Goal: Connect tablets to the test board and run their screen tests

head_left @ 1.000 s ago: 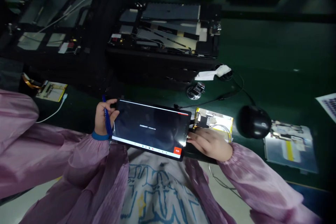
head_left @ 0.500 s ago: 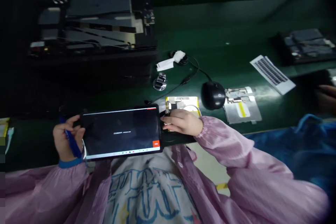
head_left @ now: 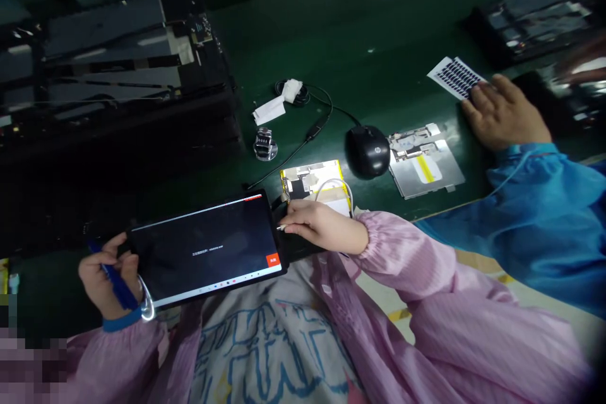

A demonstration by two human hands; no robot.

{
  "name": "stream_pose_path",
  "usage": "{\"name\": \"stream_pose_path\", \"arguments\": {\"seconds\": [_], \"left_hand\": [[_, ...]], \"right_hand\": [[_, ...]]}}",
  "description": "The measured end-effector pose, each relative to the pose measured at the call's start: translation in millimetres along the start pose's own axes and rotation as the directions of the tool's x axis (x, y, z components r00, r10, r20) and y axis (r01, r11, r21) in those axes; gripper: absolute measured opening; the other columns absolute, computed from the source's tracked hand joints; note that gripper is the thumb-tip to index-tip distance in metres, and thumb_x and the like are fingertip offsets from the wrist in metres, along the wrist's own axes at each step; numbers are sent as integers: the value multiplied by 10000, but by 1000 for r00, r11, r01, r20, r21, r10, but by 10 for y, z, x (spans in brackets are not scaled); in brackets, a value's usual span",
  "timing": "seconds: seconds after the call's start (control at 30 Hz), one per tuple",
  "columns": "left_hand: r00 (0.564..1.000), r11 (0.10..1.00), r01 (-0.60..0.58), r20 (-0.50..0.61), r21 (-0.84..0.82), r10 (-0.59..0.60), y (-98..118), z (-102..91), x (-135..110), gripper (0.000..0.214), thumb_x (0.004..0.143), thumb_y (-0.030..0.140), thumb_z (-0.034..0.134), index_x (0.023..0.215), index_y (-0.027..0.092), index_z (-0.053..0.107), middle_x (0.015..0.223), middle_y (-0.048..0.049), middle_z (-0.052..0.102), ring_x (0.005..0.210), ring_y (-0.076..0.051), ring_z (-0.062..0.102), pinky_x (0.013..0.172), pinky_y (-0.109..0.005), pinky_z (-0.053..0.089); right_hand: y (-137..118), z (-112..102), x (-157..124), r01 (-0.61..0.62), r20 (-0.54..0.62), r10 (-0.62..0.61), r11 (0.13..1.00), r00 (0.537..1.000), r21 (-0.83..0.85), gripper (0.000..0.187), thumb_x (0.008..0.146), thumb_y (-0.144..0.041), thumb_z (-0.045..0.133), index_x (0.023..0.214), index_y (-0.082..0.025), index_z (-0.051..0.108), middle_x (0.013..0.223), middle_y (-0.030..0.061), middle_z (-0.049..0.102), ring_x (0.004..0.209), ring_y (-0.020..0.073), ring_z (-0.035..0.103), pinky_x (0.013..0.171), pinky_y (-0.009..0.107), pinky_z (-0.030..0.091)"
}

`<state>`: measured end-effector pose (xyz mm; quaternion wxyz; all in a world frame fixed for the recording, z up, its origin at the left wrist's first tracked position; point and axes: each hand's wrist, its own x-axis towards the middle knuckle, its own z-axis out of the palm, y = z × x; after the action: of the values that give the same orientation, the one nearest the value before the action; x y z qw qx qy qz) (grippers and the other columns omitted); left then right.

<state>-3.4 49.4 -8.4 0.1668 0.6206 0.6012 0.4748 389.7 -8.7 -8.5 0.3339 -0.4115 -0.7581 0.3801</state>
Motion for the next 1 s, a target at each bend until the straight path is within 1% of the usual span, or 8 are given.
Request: {"name": "stream_pose_path", "arguments": {"seconds": [0.1,0.2,0.27,0.37,0.5,0.6,0.77,1.0], "left_hand": [[997,997,-79,-14,-2,79,-67,6,15,403,545,355,718,696,204,376,846,-2,681,739,-200,662,471,-224,425],[994,993,-113,-2,-42,113,-112,8,16,417,559,353,738,702,198,378,886,-8,681,733,-178,654,477,-209,424],[995,994,-99,-13,-37,98,-114,8,13,445,568,396,754,707,200,379,896,-20,678,795,-212,671,486,-221,425],[998,998,-57,-15,-18,56,-62,2,4,484,561,465,762,704,220,370,870,-51,680,895,-314,683,468,-271,421],[999,1000,17,46,7,-17,43,-17,-19,419,566,409,749,709,248,390,898,-109,689,976,-404,659,460,-348,428],[999,1000,18,31,12,-19,31,-15,-28,389,554,353,737,701,245,394,910,-77,698,909,-357,675,459,-324,426],[999,999,-17,-51,-50,15,-95,18,-14,434,498,353,748,687,203,387,883,-20,694,761,-201,657,474,-218,432],[999,997,-2,-45,-71,-1,-108,13,-12,430,488,335,743,682,203,382,886,-35,693,793,-208,660,486,-210,444]], "right_hand": [[18,4,8,-105,-3,105,991,994,78,193,886,-221,621,1055,-149,682,773,40,663,660,130,616,635,253,520],[38,10,12,-171,-16,175,972,984,161,153,834,-210,685,973,-151,706,737,23,687,602,117,624,564,219,501],[49,10,14,-149,-26,156,973,987,178,84,832,-201,685,883,-144,720,772,42,712,642,124,656,579,212,510],[62,4,14,-107,-31,112,986,993,128,96,854,-208,664,891,-145,726,794,54,728,681,135,683,629,221,534],[75,18,-13,-11,-28,12,999,1000,33,165,904,-262,606,918,-145,722,822,71,738,727,149,700,676,245,555],[83,71,-52,42,-82,-45,999,996,-31,226,932,-312,561,934,-148,715,824,80,741,735,154,702,688,261,564],[82,154,-88,40,-181,-58,994,982,-103,252,945,-336,533,951,-151,703,843,87,746,750,166,703,676,277,570],[42,135,-63,3,-174,-20,995,985,-98,241,944,-341,537,945,-166,701,863,76,751,770,167,708,694,280,571]]}}
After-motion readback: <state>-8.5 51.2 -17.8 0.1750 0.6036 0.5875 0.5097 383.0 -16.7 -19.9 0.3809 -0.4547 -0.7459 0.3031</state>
